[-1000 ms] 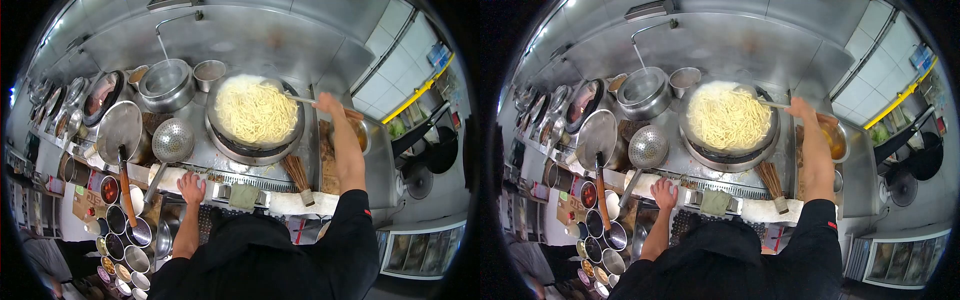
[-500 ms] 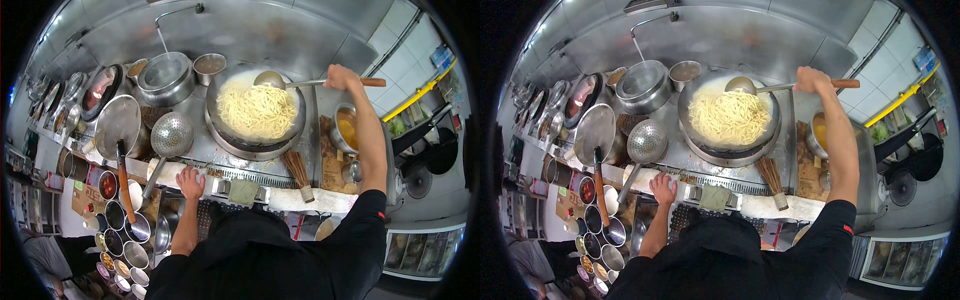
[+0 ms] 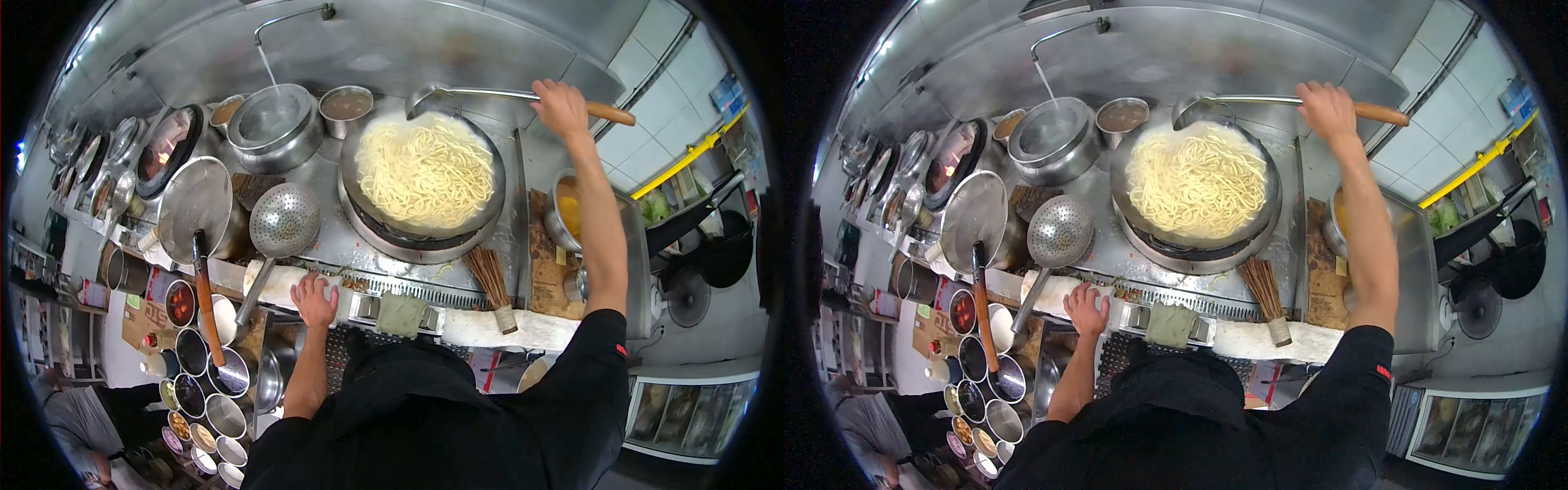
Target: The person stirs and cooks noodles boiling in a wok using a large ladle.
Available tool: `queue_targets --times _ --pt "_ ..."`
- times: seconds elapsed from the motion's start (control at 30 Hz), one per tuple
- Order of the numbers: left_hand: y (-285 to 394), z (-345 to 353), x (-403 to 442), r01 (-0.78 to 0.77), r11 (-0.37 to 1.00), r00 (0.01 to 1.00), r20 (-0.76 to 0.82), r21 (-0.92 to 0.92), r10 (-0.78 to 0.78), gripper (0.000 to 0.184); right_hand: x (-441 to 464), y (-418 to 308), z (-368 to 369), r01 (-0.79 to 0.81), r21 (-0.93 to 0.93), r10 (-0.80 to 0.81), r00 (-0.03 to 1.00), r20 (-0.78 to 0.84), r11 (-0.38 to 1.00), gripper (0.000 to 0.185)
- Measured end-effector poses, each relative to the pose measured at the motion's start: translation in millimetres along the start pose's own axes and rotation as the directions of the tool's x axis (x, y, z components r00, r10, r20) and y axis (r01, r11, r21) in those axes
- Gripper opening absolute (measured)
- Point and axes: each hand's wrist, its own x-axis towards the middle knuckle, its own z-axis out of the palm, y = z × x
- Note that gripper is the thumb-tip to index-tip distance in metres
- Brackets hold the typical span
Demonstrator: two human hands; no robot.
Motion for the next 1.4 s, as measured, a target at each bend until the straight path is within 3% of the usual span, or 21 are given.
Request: queue_targets --times 0.03,0.17,0.27,0.33,0.37,0.43,0.57,0.63,0.73,0.87,0.93,0.97,1.03,1.13,1.27,1.4 --pt "1 -1 0 0.008 1.000 1.000 0.012 -0.004 -0.008 0.024 -3 0 17 -0.003 0.006 0.003 0.998 -0.070 1.000 0.025" --pt "0 0 0 0.016 1.000 1.000 0.020 -0.010 -0.016 0.024 -17 -12 72 -0.089 0.063 0.093 0.993 -0.070 0.994 0.024" --pt "-2 1 0 0.019 1.000 0.999 0.032 0.002 -0.019 0.025 -30 -27 95 -0.207 0.101 0.202 0.978 0.058 0.973 0.025" --pt "-2 1 0 0.015 1.000 1.000 0.021 -0.002 -0.015 0.025 -37 -35 99 -0.399 0.135 0.337 0.880 0.336 0.907 0.026" --pt "-2 1 0 0.007 1.000 1.000 0.012 -0.010 -0.007 0.025 -40 -38 100 -0.397 0.137 0.334 0.880 0.337 0.908 0.026" --pt "-1 0 1 0.006 1.000 1.000 0.009 -0.009 -0.006 0.025 -44 -43 100 -0.467 0.067 0.342 0.731 0.591 0.882 0.034" --pt "0 0 1 -0.009 1.000 1.000 -0.003 0.001 0.009 0.025 -58 -45 114 -0.461 0.116 0.277 0.696 0.663 0.880 0.042" --pt "0 -1 1 -0.012 1.000 1.000 -0.001 0.001 0.012 0.025 -59 -39 119 -0.482 0.208 0.166 0.622 0.765 0.851 0.047" --pt "0 0 1 -0.018 1.000 1.000 -0.012 -0.001 0.018 0.025 -60 -25 113 -0.547 0.346 0.090 0.619 0.780 0.763 0.042" --pt "-2 3 0 -0.024 1.000 0.999 -0.031 0.002 0.024 0.024 -45 -8 77 -0.513 0.345 0.020 0.578 0.816 0.786 0.038" --pt "-3 4 0 -0.026 1.000 0.999 -0.029 0.004 0.026 0.024 -44 -1 67 -0.472 0.408 0.033 0.684 0.729 0.782 0.038" --pt "-3 4 0 -0.031 0.999 0.999 -0.032 0.007 0.031 0.024 -41 3 62 -0.472 0.408 0.031 0.682 0.730 0.781 0.038" --pt "-3 3 1 -0.028 1.000 0.999 -0.025 0.003 0.028 0.024 -33 11 51 -0.278 0.366 -0.047 0.739 0.672 0.888 0.035" --pt "-3 3 0 -0.021 1.000 1.000 -0.013 0.003 0.021 0.024 -36 7 17 -0.283 0.287 0.063 0.805 0.590 0.915 0.032" --pt "1 -1 1 -0.008 1.000 1.000 0.007 0.000 0.008 0.025 -39 -2 -34 -0.215 0.194 0.066 0.814 0.577 0.957 0.028" --pt "-1 -1 0 -0.007 1.000 1.000 0.017 0.001 0.007 0.024 -52 -3 -63 -0.133 0.095 0.089 0.923 0.374 0.987 0.026"
